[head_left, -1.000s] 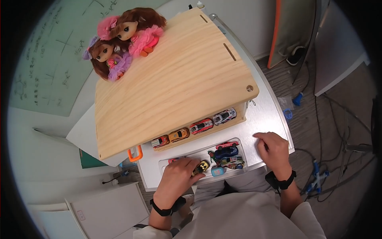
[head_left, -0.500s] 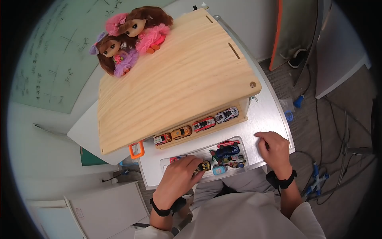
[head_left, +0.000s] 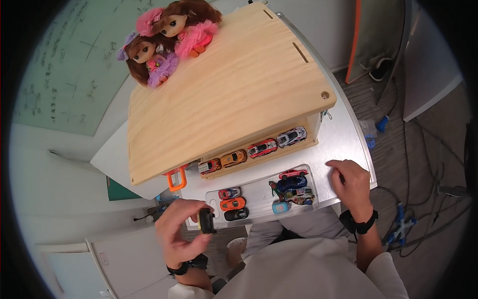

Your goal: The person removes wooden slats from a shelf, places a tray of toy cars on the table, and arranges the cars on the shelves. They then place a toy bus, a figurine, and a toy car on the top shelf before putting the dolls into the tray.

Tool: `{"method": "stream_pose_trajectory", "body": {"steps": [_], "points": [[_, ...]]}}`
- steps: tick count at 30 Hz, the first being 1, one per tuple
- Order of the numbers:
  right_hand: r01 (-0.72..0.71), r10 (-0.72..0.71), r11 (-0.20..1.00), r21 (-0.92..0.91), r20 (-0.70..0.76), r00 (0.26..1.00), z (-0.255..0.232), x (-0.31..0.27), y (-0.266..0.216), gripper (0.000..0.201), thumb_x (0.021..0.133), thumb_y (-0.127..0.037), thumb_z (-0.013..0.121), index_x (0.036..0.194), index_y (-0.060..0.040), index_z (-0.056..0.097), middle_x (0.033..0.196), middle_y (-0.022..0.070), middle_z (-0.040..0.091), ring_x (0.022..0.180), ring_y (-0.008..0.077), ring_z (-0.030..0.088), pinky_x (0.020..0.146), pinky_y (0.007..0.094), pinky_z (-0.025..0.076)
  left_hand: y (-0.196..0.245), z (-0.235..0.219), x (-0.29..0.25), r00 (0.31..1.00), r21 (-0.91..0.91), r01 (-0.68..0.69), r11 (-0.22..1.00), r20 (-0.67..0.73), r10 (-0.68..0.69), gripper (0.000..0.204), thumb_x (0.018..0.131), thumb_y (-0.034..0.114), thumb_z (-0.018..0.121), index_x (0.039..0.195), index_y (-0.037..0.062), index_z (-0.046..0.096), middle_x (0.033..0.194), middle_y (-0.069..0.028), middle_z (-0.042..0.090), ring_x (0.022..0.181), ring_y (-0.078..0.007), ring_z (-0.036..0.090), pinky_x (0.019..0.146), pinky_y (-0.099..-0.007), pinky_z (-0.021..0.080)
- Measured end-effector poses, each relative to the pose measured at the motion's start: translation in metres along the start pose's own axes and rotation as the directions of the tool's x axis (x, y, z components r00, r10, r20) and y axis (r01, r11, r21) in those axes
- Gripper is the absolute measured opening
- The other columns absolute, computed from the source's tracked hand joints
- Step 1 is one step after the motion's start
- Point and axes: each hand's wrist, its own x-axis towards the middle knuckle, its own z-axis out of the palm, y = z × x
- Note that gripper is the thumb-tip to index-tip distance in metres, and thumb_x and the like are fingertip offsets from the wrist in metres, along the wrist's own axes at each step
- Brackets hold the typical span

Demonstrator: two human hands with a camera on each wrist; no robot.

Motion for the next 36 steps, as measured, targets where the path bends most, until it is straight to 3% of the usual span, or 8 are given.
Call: {"method": "stream_pose_trajectory", "body": {"steps": [4,12,17,19,27,29,31,36], "points": [[0.001,-0.001,1.0,-0.008,-0.001,1.0,0.0,0.001,0.002,0.018,0.083,0.004,0.069,0.098,-0.003,0.076,0.072,0.0087,0.067,0.063,0.0221,0.065,0.057,0.0345,0.052,0.005,-0.02,0.001,0.976,-0.013,-0.112,0.994,-0.189,0.108,0.051,0.08,0.03,0.08,0.115,-0.0048,0.069,0.089,-0.0167,0.071,0.08,-0.0263,0.068,0.074,-0.0348,0.052],[-0.009,0.009,1.0,0.009,0.004,1.0,-0.001,-0.001,0.002,0.017,0.082,0.003,0.068,0.096,-0.0035,0.076,0.071,0.0091,0.066,0.063,0.0231,0.064,0.057,0.0358,0.051,0.015,-0.021,0.018,0.99,0.143,-0.137,0.98,-0.013,0.141,0.054,0.084,0.038,0.078,0.117,-0.004,0.066,0.093,-0.0146,0.067,0.086,-0.0252,0.063,0.078,-0.0354,0.049],[-0.007,0.007,1.0,0.005,0.01,1.0,-0.001,0.0,0.001,0.017,0.083,0.003,0.068,0.097,-0.0038,0.076,0.071,0.0097,0.066,0.061,0.0242,0.063,0.056,0.0358,0.05,0.03,-0.037,0.047,0.955,0.289,-0.149,0.946,-0.207,0.214,0.048,0.075,0.023,0.082,0.114,-0.0043,0.071,0.1,-0.0167,0.073,0.086,-0.0276,0.066,0.078,-0.037,0.052],[-0.002,0.002,1.0,0.013,-0.003,1.0,-0.001,0.001,-0.001,0.018,0.083,0.004,0.068,0.097,-0.0034,0.076,0.071,0.0104,0.066,0.06,0.024,0.063,0.056,0.0357,0.05,0.037,-0.041,0.071,0.955,0.404,-0.154,0.902,-0.174,0.241,0.044,0.077,0.012,0.077,0.118,-0.0025,0.07,0.103,-0.0142,0.072,0.085,-0.0245,0.065,0.076,-0.0331,0.051],[0.05,-0.05,0.999,0.019,-0.02,0.999,-0.001,0.0,0.0,0.019,0.082,0.005,0.068,0.096,-0.0034,0.076,0.07,0.0111,0.065,0.06,0.0242,0.063,0.054,0.036,0.05,0.035,-0.023,0.139,0.97,0.517,0.114,0.849,-0.241,0.016,0.036,0.09,0.012,0.076,0.125,0.0051,0.071,0.086,-0.0034,0.068,0.072,-0.0105,0.06,0.064,-0.0264,0.049],[0.064,-0.064,0.998,-0.003,-0.02,0.998,-0.001,0.0,0.001,0.019,0.082,0.006,0.068,0.096,-0.0032,0.076,0.07,0.0111,0.065,0.06,0.0242,0.063,0.054,0.036,0.05,0.029,-0.023,0.147,0.97,0.573,0.074,0.816,-0.231,0.074,0.038,0.09,0.015,0.077,0.126,0.004,0.07,0.085,-0.0034,0.068,0.068,-0.0099,0.058,0.062,-0.0264,0.048],[0.065,-0.064,0.998,0.005,-0.036,0.997,0.0,0.0,0.001,0.019,0.081,0.006,0.068,0.096,-0.0031,0.076,0.07,0.0112,0.065,0.06,0.0243,0.063,0.054,0.036,0.05,0.032,-0.02,0.154,0.97,0.538,0.19,0.821,-0.23,-0.073,0.04,0.09,0.019,0.078,0.126,0.0039,0.07,0.082,-0.0033,0.066,0.066,-0.0107,0.057,0.061,-0.0269,0.048],[0.051,-0.048,0.998,0.039,-0.059,0.997,0.0,-0.001,0.001,0.019,0.081,0.007,0.067,0.095,-0.0024,0.076,0.069,0.0115,0.065,0.06,0.0248,0.063,0.054,0.0365,0.05,0.04,-0.034,0.152,0.973,0.558,0.231,0.797,-0.15,-0.177,0.055,0.084,0.024,0.084,0.133,0.0056,0.067,0.098,-0.0042,0.068,0.071,-0.0135,0.059,0.065,-0.0295,0.05]]}}
